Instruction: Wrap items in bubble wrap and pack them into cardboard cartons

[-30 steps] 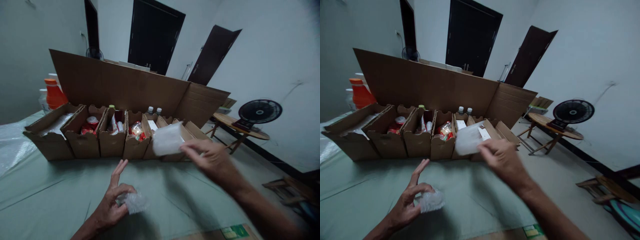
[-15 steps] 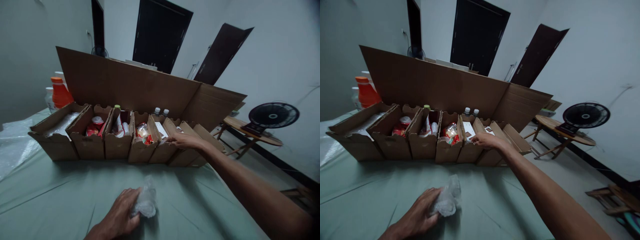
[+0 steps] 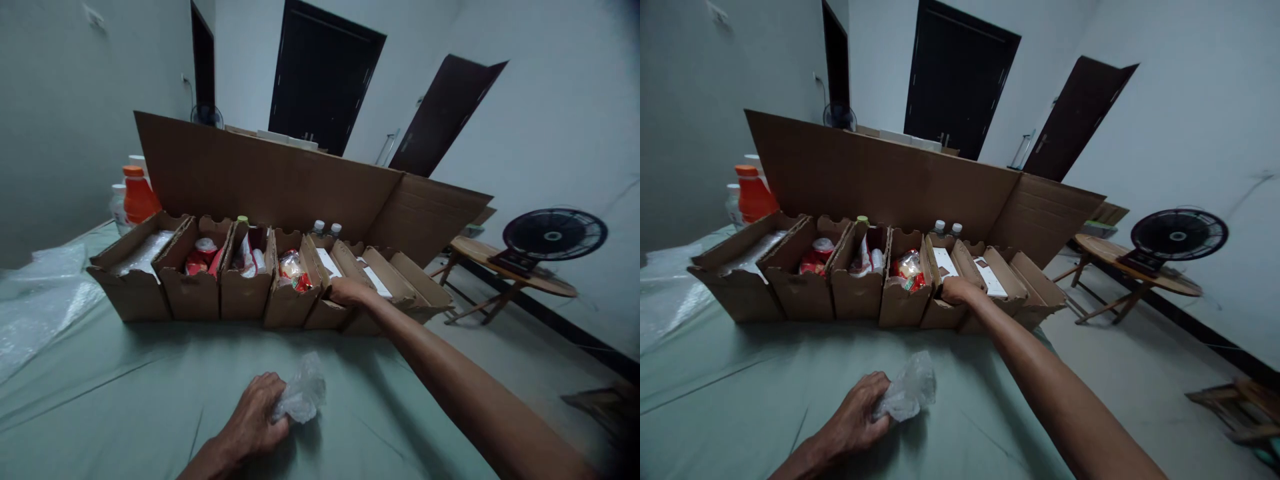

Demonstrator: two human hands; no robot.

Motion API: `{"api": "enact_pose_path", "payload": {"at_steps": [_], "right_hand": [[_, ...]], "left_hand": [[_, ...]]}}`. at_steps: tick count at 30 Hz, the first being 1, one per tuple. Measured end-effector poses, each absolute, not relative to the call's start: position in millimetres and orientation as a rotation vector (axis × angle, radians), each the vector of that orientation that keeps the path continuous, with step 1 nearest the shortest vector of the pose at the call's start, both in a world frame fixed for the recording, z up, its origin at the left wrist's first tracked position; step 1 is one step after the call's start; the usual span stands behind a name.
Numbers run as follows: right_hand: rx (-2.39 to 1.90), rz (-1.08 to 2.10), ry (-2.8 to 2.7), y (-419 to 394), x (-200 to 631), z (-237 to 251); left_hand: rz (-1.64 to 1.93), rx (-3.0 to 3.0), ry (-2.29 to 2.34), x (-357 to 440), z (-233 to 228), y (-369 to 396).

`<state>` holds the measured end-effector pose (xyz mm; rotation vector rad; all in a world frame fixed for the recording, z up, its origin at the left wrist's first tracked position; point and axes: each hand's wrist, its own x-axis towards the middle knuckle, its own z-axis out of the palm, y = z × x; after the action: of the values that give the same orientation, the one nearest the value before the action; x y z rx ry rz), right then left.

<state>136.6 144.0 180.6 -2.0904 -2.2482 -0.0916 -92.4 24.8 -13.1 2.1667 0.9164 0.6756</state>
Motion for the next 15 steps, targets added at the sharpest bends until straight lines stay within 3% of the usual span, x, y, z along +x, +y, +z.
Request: {"api": "enact_pose_path", "payload": {"at_steps": [4, 8, 10, 13, 15], "right_hand": [[-2.348, -0.296, -2.119, 107, 131, 225], [-2.117, -0.666, -2.010, 34, 111, 248], [-1.838, -0.459, -2.152, 0, 90, 236], [-1.479, 0.239, -2.423, -18, 65, 213], [-1.473, 0.408, -2.409, 2, 62, 209]], "left_hand": [[0.849, 2.134, 0.876, -101, 4, 26], [1.101, 2.243, 0.841, -120, 37, 6], [1.159, 2.295, 0.855, -132, 51, -4], [1.106, 2.291, 0.800, -148, 57, -5], [0.977, 2.193, 0.820, -156, 48, 6]]}}
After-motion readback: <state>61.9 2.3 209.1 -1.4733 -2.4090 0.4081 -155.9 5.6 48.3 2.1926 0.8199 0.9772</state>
